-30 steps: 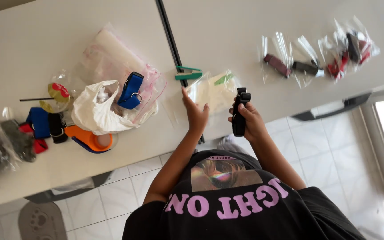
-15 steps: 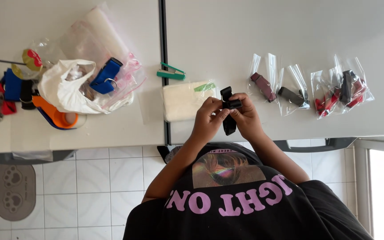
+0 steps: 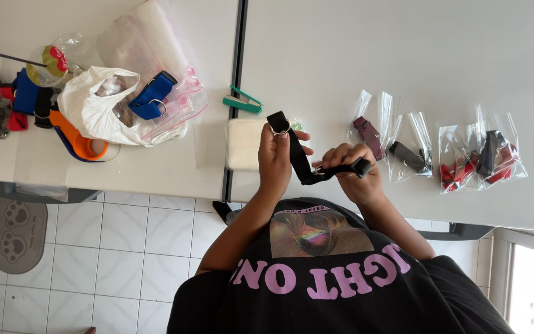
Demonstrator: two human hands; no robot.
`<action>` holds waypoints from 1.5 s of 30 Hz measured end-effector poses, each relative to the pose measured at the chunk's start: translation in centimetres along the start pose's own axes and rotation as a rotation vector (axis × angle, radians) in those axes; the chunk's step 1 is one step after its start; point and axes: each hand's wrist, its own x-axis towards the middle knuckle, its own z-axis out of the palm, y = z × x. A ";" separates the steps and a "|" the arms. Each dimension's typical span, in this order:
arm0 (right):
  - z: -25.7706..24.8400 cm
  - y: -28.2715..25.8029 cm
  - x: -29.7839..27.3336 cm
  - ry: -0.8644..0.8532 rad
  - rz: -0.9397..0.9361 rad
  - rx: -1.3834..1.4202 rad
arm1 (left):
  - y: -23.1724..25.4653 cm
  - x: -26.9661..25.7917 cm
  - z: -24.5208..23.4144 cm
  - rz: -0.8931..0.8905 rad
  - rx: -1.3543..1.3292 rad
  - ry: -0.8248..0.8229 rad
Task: The person places pet accessories like collars and leashes into small plastic bags, seals them, and organizes them on a table with other items including a metal bowl and a large bag of dog food.
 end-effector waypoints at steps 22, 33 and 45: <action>4.0 2.9 -0.1 0.333 -0.033 -0.284 | -0.1 -2.0 -1.2 0.198 0.280 -0.240; 5.5 6.9 0.4 0.356 0.168 -0.537 | 0.8 -1.2 -5.1 0.153 0.472 -0.266; 8.0 14.0 1.3 0.487 0.021 -0.718 | 2.9 -0.6 -9.1 0.261 0.299 -0.610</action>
